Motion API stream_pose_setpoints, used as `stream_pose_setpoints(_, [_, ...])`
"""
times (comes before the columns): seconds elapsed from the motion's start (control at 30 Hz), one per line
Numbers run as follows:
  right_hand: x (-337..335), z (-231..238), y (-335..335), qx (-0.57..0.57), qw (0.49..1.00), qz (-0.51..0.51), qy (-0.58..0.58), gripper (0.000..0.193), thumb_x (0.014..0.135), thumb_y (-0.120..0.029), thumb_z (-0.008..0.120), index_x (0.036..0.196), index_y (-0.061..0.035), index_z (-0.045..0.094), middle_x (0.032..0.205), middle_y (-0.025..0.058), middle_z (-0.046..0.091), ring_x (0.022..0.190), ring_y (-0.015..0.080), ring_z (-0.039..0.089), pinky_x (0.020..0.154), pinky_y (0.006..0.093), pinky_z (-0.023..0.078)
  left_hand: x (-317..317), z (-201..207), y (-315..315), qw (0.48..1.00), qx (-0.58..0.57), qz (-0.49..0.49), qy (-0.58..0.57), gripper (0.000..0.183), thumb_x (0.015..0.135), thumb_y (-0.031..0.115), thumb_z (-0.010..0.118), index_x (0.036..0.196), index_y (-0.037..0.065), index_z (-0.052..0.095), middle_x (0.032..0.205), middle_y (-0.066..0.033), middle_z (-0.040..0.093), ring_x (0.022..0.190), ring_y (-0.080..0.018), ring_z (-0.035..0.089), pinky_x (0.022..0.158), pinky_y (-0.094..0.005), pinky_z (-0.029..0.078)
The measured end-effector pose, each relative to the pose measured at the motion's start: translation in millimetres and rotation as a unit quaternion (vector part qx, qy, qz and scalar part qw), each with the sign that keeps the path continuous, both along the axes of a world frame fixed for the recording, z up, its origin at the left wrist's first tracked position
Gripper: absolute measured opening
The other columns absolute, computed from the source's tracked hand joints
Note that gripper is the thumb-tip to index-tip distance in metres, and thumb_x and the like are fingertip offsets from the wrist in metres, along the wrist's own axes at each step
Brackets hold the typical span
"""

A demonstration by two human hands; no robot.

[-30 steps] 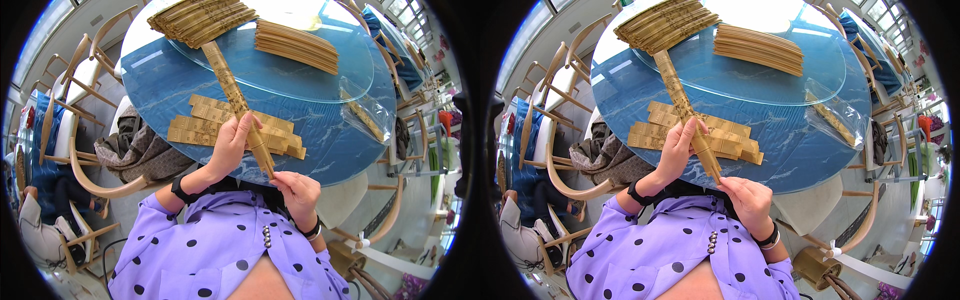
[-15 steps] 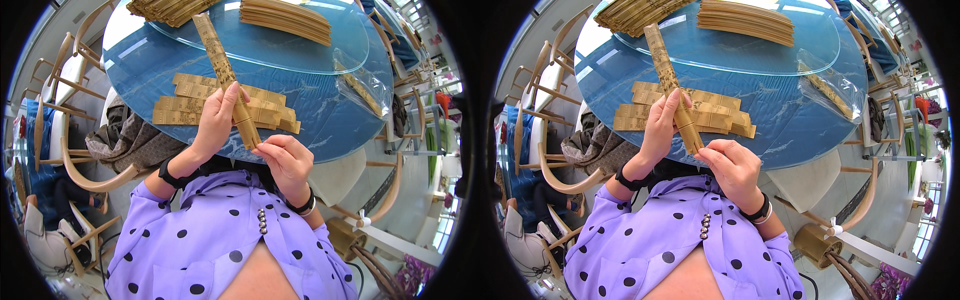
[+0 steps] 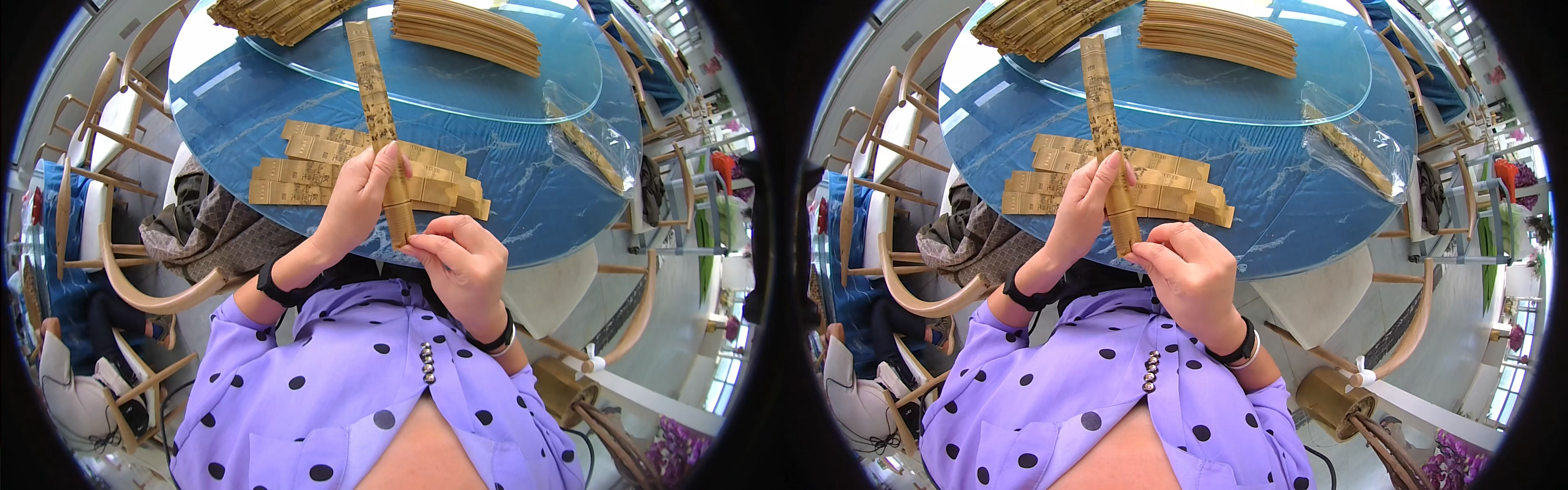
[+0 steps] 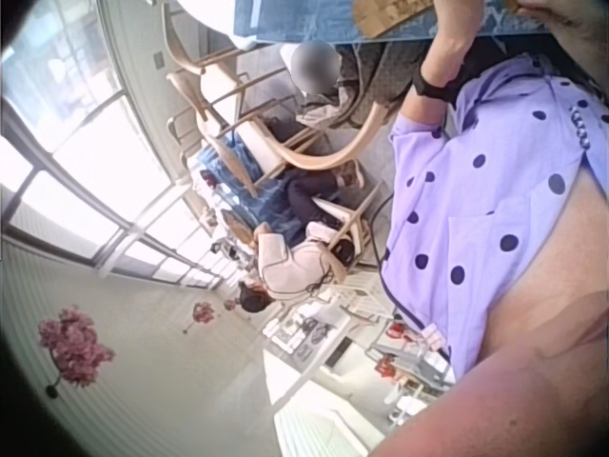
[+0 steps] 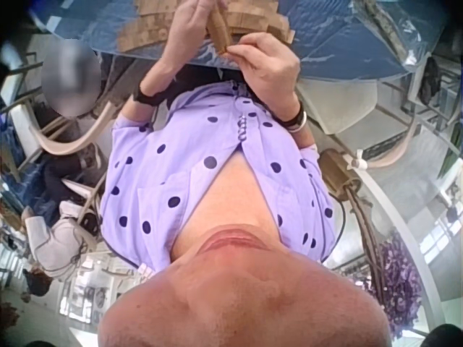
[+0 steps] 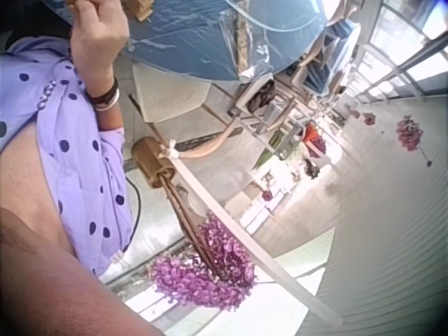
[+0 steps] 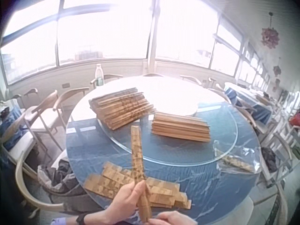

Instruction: The person assembles bamboo fans by inserting thin bamboo sticks into slots on flat bamboo pieces. They repeatedly pick up a flat piece, insert a stick, and place the assembled unit on a stack on the table.

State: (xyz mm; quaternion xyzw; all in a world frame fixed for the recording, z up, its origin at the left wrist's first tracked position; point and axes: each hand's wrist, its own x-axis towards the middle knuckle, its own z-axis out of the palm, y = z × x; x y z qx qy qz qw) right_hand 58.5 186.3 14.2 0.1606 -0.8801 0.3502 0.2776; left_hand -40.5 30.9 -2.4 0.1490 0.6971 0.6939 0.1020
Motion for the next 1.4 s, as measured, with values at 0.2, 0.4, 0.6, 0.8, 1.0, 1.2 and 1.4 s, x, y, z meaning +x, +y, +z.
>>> stream_pose_setpoints(0.2, [-1.9, 11.5, -0.4, 0.056, 0.998, 0.007, -0.013, 0.021, 0.068, -0.012, 0.087, 0.082, -0.0065, 0.073, 0.083, 0.0034, 0.065, 0.071, 0.0227, 0.066, 0.06, 0.0349, 0.051, -4.9, -4.9, -2.6, 0.999, -0.02, -0.039, 0.026, 0.043, 0.113, 0.039, 0.042, 0.092, 0.008, 0.063, 0.079, 0.0031, 0.054, 0.069, -0.0032, 0.047, 0.06, -0.022, 0.039])
stream_pose_setpoints(0.4, [-9.0, 9.3, -0.1, 0.077, 0.996, 0.023, 0.035, 0.019, 0.074, -0.015, 0.084, 0.085, -0.0072, 0.071, 0.084, 0.0028, 0.065, 0.072, 0.0217, 0.065, 0.06, 0.0349, 0.05, -5.6, -6.9, -4.8, 0.999, -0.013, -0.025, -0.022, 0.046, 0.114, 0.037, 0.039, 0.091, 0.004, 0.061, 0.081, -0.0015, 0.056, 0.077, -0.01, 0.051, 0.073, -0.0278, 0.043])
stream_pose_setpoints(0.6, [-14.1, 11.3, -8.8, 0.085, 0.995, 0.027, 0.033, 0.029, 0.069, -0.014, 0.087, 0.094, -0.0093, 0.075, 0.091, 0.0038, 0.068, 0.071, 0.0205, 0.064, 0.061, 0.0338, 0.051, -11.2, -5.6, -9.7, 0.998, -0.039, -0.053, -0.019, 0.045, 0.114, 0.033, 0.039, 0.09, 0.003, 0.06, 0.085, -0.0035, 0.058, 0.084, -0.0129, 0.051, 0.082, -0.0303, 0.045])
stream_pose_setpoints(0.8, [-28.9, 20.4, 0.1, 0.206, 0.973, 0.088, 0.054, 0.034, 0.081, -0.017, 0.079, 0.114, -0.0111, 0.075, 0.094, 0.0042, 0.066, 0.073, 0.0184, 0.065, 0.061, 0.0315, 0.051, -23.7, 12.7, -15.3, 0.993, -0.045, -0.095, -0.045, 0.042, 0.113, 0.035, 0.044, 0.092, 0.003, 0.062, 0.083, -0.0005, 0.06, 0.081, -0.0093, 0.053, 0.077, -0.0279, 0.046])
stream_pose_setpoints(1.0, [-70.1, 51.6, 28.8, 0.214, 0.968, 0.123, 0.036, 0.035, 0.085, -0.023, 0.079, 0.114, -0.0059, 0.071, 0.095, 0.0068, 0.065, 0.077, 0.022, 0.068, 0.065, 0.0339, 0.056, -101.4, 66.1, -29.1, 0.949, -0.238, -0.044, 0.202, 0.036, 0.108, 0.033, 0.056, 0.094, 0.002, 0.067, 0.082, -0.0021, 0.062, 0.075, -0.0097, 0.054, 0.069, -0.028, 0.046])
stream_pose_setpoints(1.2, [-127.9, 50.3, 89.7, 0.249, 0.966, 0.041, -0.052, 0.023, 0.089, -0.024, 0.076, 0.102, -0.0056, 0.073, 0.092, 0.0062, 0.067, 0.079, 0.0272, 0.07, 0.067, 0.0359, 0.057, -267.7, 69.4, -89.7, 0.794, -0.421, 0.143, 0.413, 0.033, 0.098, 0.026, 0.065, 0.124, 0.007, 0.071, 0.114, -0.0167, 0.071, 0.107, -0.0368, 0.066, 0.094, -0.0449, 0.052])
stream_pose_setpoints(1.4, [-183.6, 31.8, 137.7, 0.268, 0.961, -0.03, -0.062, 0.018, 0.093, -0.023, 0.072, 0.101, -0.0069, 0.074, 0.092, 0.0071, 0.069, 0.084, 0.0291, 0.07, 0.073, 0.0388, 0.057, -328.5, 27.6, -96.7, 0.773, -0.457, 0.138, 0.419, 0.035, 0.101, 0.024, 0.061, 0.133, 0.011, 0.068, 0.104, -0.0175, 0.066, 0.102, -0.0359, 0.065, 0.092, -0.0438, 0.051])
